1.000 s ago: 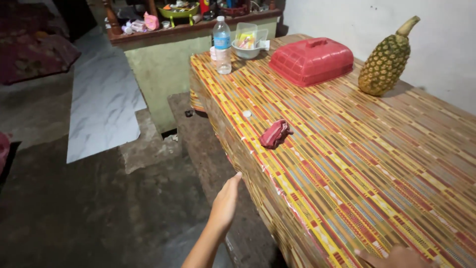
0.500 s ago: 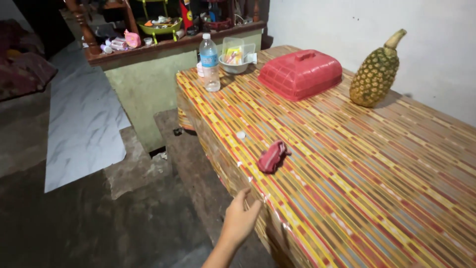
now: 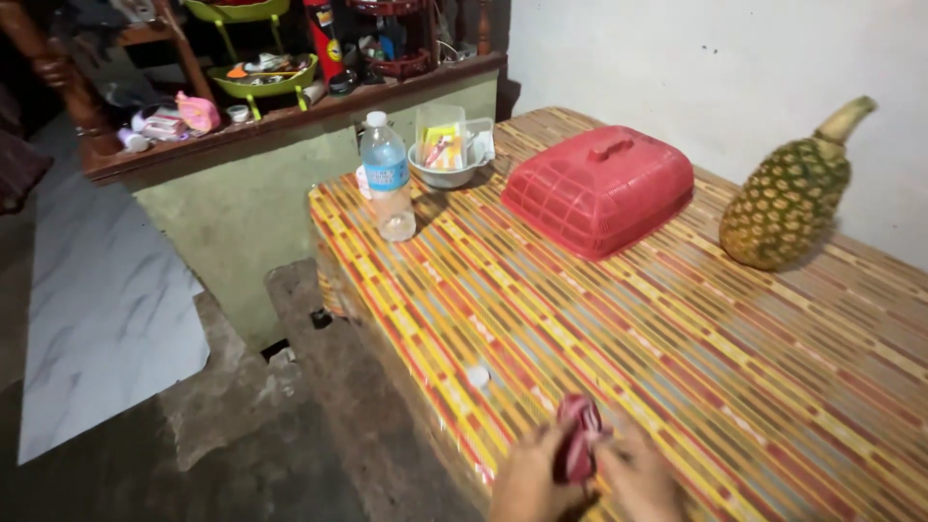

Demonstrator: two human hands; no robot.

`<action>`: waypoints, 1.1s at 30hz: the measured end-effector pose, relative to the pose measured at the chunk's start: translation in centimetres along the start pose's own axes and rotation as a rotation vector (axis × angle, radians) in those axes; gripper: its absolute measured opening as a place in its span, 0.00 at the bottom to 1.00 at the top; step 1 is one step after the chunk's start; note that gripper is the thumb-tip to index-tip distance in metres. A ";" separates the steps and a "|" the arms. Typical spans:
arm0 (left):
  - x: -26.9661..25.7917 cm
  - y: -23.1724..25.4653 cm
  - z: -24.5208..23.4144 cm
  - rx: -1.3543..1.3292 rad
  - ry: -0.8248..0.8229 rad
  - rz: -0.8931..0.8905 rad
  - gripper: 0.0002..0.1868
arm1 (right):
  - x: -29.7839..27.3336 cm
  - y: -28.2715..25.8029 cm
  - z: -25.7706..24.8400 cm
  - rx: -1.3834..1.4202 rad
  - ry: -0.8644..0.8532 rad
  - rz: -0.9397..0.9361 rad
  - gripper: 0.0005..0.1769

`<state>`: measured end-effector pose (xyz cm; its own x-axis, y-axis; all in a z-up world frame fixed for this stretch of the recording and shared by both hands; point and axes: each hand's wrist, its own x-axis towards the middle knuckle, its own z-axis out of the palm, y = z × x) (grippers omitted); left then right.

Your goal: Moving dishes and a pot from the dining table to the kitchen area and wiping the table clean.

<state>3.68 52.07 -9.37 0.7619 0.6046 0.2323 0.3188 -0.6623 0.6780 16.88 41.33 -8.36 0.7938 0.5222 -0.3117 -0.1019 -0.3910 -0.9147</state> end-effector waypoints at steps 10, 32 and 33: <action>7.7 -12.1 -4.1 0.142 -0.136 -0.164 0.34 | 7.7 6.7 10.9 -0.575 0.487 -0.067 0.49; 28.4 -30.1 -8.7 0.452 0.271 -0.207 0.20 | 23.3 -10.9 30.2 -0.671 0.412 -0.566 0.39; 28.8 -31.0 -8.4 0.449 0.262 -0.189 0.20 | 24.3 -11.1 31.0 -0.669 0.430 -0.555 0.39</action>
<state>11.05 93.74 -17.83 0.5207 0.7830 0.3403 0.6888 -0.6208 0.3744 18.73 81.94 -13.74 0.7914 0.4923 0.3625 0.6097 -0.5925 -0.5265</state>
